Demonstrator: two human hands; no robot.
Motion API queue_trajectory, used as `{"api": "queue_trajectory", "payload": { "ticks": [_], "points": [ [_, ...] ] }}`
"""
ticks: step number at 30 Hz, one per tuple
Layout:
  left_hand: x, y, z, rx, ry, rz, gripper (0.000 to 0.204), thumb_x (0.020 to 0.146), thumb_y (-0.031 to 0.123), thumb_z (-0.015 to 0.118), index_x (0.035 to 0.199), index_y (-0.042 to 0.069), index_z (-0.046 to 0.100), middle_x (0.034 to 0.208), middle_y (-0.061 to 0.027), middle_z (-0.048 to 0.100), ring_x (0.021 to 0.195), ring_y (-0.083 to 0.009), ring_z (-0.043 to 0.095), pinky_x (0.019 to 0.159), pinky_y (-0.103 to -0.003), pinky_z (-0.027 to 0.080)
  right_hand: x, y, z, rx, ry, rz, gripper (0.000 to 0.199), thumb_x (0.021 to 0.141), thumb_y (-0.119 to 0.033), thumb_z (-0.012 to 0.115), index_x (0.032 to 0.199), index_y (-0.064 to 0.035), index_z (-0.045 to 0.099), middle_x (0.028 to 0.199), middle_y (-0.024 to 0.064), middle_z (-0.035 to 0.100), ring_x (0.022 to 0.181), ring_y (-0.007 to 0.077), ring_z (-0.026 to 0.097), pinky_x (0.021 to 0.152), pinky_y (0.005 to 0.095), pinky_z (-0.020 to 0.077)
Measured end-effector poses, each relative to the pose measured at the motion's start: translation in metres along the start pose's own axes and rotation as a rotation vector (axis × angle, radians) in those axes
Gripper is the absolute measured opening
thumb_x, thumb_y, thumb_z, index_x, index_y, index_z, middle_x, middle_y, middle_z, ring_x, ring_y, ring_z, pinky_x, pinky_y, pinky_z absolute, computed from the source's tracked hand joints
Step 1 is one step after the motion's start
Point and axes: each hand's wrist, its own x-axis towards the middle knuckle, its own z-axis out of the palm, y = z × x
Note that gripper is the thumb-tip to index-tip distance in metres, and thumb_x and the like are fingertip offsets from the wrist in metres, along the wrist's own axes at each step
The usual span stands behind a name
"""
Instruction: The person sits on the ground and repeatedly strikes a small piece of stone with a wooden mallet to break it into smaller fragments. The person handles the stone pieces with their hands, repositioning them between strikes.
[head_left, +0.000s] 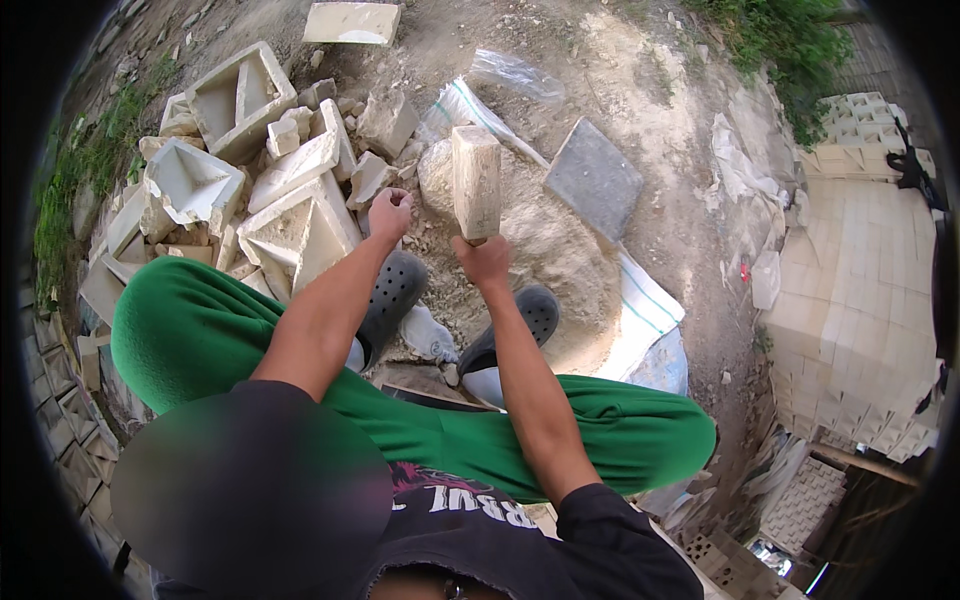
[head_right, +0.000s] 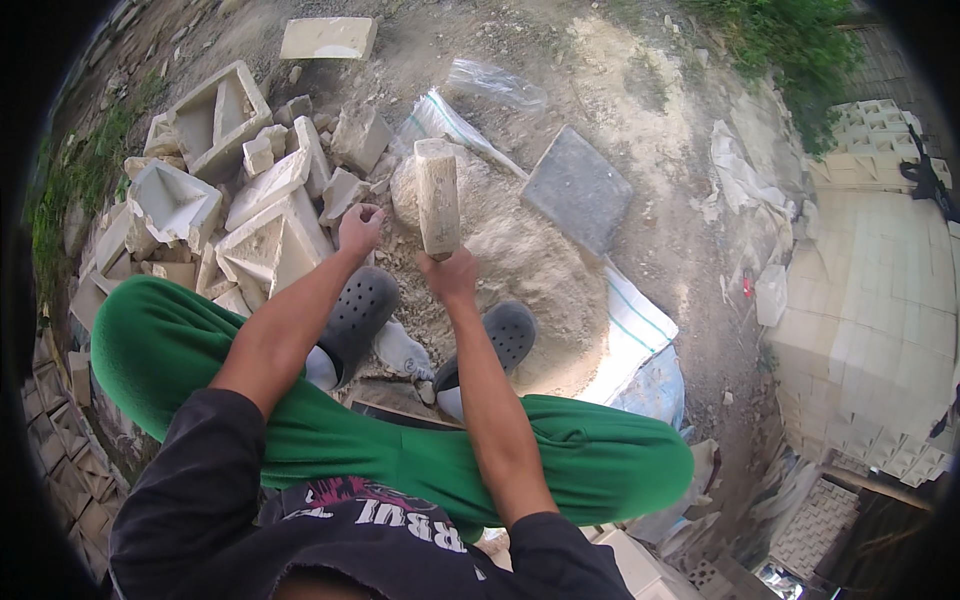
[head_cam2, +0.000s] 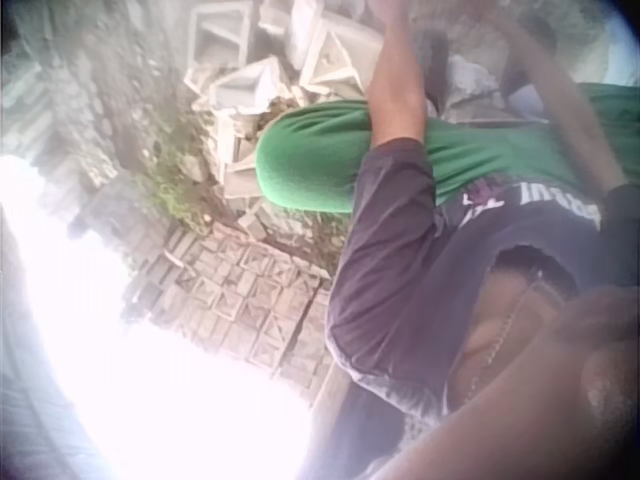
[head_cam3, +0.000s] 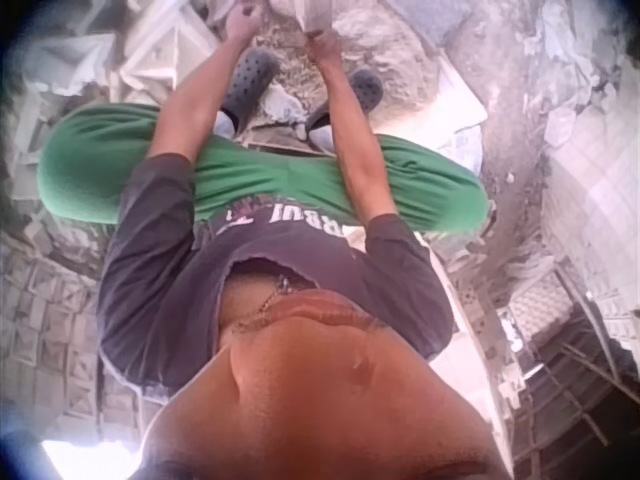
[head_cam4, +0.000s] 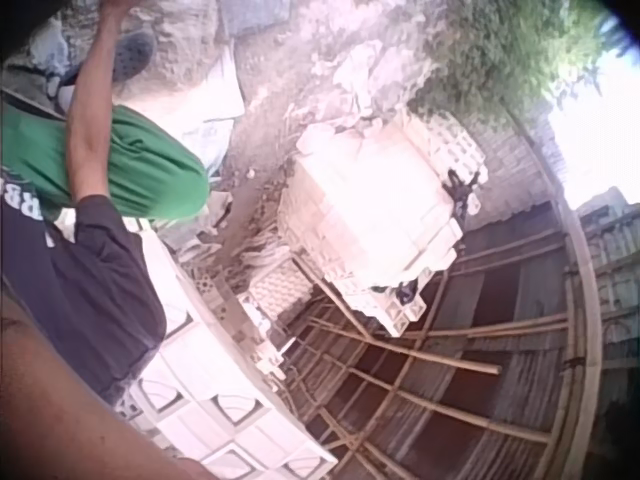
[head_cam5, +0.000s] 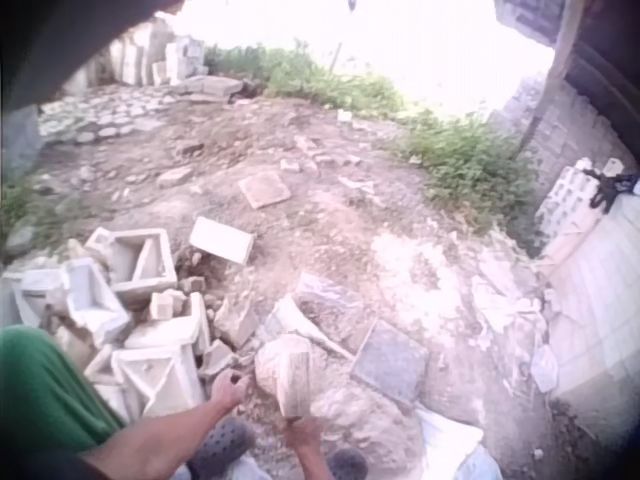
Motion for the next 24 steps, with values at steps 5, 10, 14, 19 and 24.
{"api": "queue_trajectory", "payload": {
  "ticks": [5, 10, 14, 19, 24],
  "points": [
    [-0.001, -0.007, -0.01, 0.139, -0.038, 0.044, 0.016, 0.087, 0.018, 0.069, 0.095, 0.005, 0.071, 0.084, -0.0111, 0.073, 0.081, -0.0255, 0.07, 0.077, -0.038, 0.054, -0.006, 0.023, 0.007, -0.053, -0.222, 0.216, 0.034, 0.075, -0.032, 0.072, 0.088, -0.0002, 0.072, 0.076, 0.0219, 0.071, 0.078, 0.0362, 0.072, 0.068, 0.0424, 0.055],
    [-0.01, -0.007, -0.012, 0.223, -0.182, 0.172, 0.021, 0.086, 0.02, 0.069, 0.097, 0.002, 0.068, 0.092, -0.0166, 0.072, 0.09, -0.0349, 0.068, 0.081, -0.043, 0.053, -0.012, 0.012, 0.0, 0.184, -0.224, 0.296, 0.026, 0.075, -0.023, 0.073, 0.083, 0.0013, 0.069, 0.061, 0.0107, 0.066, 0.055, 0.0214, 0.069, 0.055, 0.0366, 0.0537],
    [-0.014, -0.006, -0.006, 0.361, -0.181, 0.348, 0.028, 0.085, 0.024, 0.071, 0.103, 0.003, 0.066, 0.099, -0.0196, 0.068, 0.096, -0.0375, 0.065, 0.085, -0.045, 0.051, -0.009, 0.021, -0.005, 0.23, -0.169, 0.287, 0.024, 0.074, -0.022, 0.073, 0.081, 0.0008, 0.068, 0.063, 0.0094, 0.065, 0.052, 0.0211, 0.067, 0.053, 0.0361, 0.053],
    [-0.033, 0.017, -0.013, 0.575, -0.316, 0.437, 0.03, 0.083, 0.026, 0.074, 0.102, 0.004, 0.065, 0.102, -0.0194, 0.063, 0.099, -0.0393, 0.063, 0.086, -0.047, 0.051, -0.014, 0.019, -0.022, 0.331, -0.178, 0.369, 0.027, 0.073, -0.026, 0.072, 0.079, 0.0005, 0.069, 0.064, 0.0094, 0.067, 0.054, 0.0217, 0.067, 0.055, 0.0358, 0.0536],
    [-0.036, 0.012, -0.006, 0.641, -0.34, 0.492, 0.023, 0.08, 0.021, 0.073, 0.093, 0.004, 0.066, 0.1, -0.0183, 0.063, 0.098, -0.0379, 0.062, 0.085, -0.047, 0.051, -0.012, 0.032, -0.011, 0.311, -0.157, 0.358, 0.028, 0.073, -0.026, 0.072, 0.08, 0.0008, 0.07, 0.064, 0.0092, 0.067, 0.055, 0.0206, 0.068, 0.058, 0.0362, 0.0542]
  ]
}}
